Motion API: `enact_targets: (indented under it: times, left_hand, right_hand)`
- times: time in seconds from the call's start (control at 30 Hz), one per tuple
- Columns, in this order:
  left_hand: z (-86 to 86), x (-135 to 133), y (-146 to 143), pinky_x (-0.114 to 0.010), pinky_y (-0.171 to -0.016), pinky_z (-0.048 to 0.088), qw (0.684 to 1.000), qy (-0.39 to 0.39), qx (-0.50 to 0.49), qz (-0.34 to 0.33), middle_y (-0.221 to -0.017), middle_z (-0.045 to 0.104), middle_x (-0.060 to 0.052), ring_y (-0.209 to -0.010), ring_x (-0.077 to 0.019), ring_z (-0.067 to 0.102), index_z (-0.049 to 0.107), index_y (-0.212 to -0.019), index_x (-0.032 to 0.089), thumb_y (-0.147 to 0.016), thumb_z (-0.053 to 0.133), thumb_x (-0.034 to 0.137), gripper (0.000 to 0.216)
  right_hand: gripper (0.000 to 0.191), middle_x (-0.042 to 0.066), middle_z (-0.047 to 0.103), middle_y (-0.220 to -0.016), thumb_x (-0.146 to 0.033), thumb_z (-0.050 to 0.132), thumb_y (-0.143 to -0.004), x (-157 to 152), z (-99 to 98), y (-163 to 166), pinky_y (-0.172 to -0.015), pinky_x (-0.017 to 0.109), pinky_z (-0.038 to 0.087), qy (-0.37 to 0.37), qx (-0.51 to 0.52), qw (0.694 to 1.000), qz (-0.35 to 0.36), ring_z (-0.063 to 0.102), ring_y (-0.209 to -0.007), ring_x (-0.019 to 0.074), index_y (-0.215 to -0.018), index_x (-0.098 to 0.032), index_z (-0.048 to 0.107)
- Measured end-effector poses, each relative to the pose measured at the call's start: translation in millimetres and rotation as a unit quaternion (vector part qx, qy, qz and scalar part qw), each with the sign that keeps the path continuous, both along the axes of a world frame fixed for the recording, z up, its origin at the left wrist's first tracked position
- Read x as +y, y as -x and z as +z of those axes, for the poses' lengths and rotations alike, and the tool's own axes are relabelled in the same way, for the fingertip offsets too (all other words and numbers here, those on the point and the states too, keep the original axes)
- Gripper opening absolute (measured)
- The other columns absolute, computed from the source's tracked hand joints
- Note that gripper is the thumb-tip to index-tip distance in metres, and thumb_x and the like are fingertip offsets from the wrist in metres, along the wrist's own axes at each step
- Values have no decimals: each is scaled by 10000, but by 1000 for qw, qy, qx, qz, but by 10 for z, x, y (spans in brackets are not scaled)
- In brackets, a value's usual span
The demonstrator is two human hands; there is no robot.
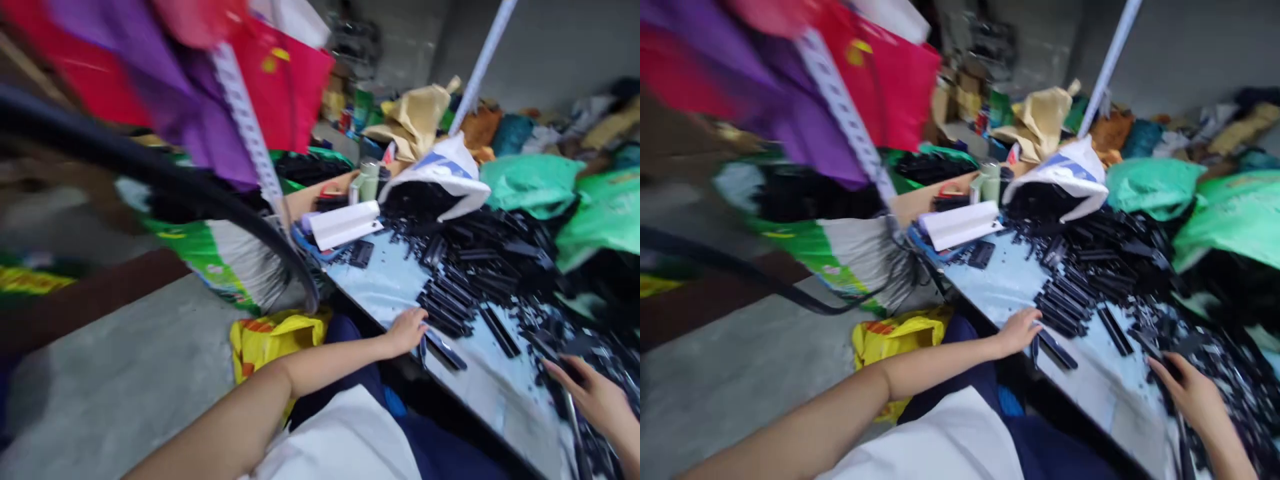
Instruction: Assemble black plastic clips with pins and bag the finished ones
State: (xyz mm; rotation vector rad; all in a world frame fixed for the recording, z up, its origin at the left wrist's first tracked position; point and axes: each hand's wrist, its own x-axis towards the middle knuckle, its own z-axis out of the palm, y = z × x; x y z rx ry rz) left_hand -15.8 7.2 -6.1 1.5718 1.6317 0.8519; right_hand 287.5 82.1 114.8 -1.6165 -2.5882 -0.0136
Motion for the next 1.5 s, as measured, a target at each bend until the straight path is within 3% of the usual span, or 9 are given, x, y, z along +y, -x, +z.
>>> enact_targets:
  times: [0.07,0.17,0.37,0.5,0.67,0.87,1.17,1.4,1.5]
  left_hand:
    - [30,-6,-54,-389,-889,376,983,-93,133,-90,-1080,578,-104,-1050,-234,495,548,-989,176,-855,464,197,159]
    - [56,53,-190,-346,-815,402,929,-146,232,-250,-1030,586,-97,-984,-225,515,560,-958,172,-862,489,261,149]
    - [58,160,-389,-312,-766,410,875,-142,273,-374,-983,584,-80,-920,-208,528,538,-1041,182,-888,412,245,208]
    - [103,159,-436,-351,-780,413,863,-131,294,-389,-1025,573,-94,-940,-237,525,505,-1104,182,-873,426,361,303]
    - [74,113,-438,-372,-797,423,868,-139,263,-397,-987,576,-104,-930,-268,543,507,-1021,169,-686,570,633,576]
    - [-84,87,-345,-361,-777,472,891,-219,199,-343,-998,593,-114,-936,-256,579,470,-1055,151,-728,578,551,528]
    - [-100,68,-312,-313,-696,500,883,-279,158,-343,-818,626,-62,-784,-207,623,521,-923,162,-776,546,497,366]
    - [-70,82,-397,-287,-654,489,893,-265,198,-303,-789,617,-53,-773,-199,618,526,-896,171,-790,535,467,315]
    - [-84,78,-374,-279,-658,488,888,-270,187,-321,-793,618,-50,-763,-191,619,527,-911,170,-789,541,455,311]
  right_hand:
    - [388,109,689,-774,-595,419,-802,-348,-143,128,-539,308,492,110,31,993,2,627,-565,204,-819,-274,636]
    - [307,64,692,-830,-497,468,-829,-690,-381,411,-623,286,487,184,15,980,72,647,-716,204,-866,-242,635]
    - [211,47,662,-849,-383,534,-848,-949,-792,607,-573,237,408,169,-57,982,61,633,-720,174,-896,-199,627]
    - [257,38,649,-830,-427,495,-868,-1007,-903,575,-538,234,352,158,-43,985,54,612,-694,153,-896,-205,621]
    - [347,53,624,-781,-471,425,-890,-1061,-917,591,-544,256,307,96,-48,993,55,574,-707,158,-891,-184,619]
    - [298,68,605,-767,-384,411,-912,-1112,-788,726,-575,294,266,36,-82,995,54,525,-723,171,-870,-166,610]
    - [325,69,604,-784,-385,373,-925,-966,-569,772,-579,292,224,89,-126,983,97,515,-735,169,-891,-158,604]
    - [337,70,602,-779,-395,368,-927,-924,-653,715,-588,291,224,55,-127,987,78,512,-716,165,-870,-155,598]
    - [365,62,593,-737,-385,320,-945,-936,-703,684,-589,289,222,23,-100,988,115,500,-693,156,-870,-155,593]
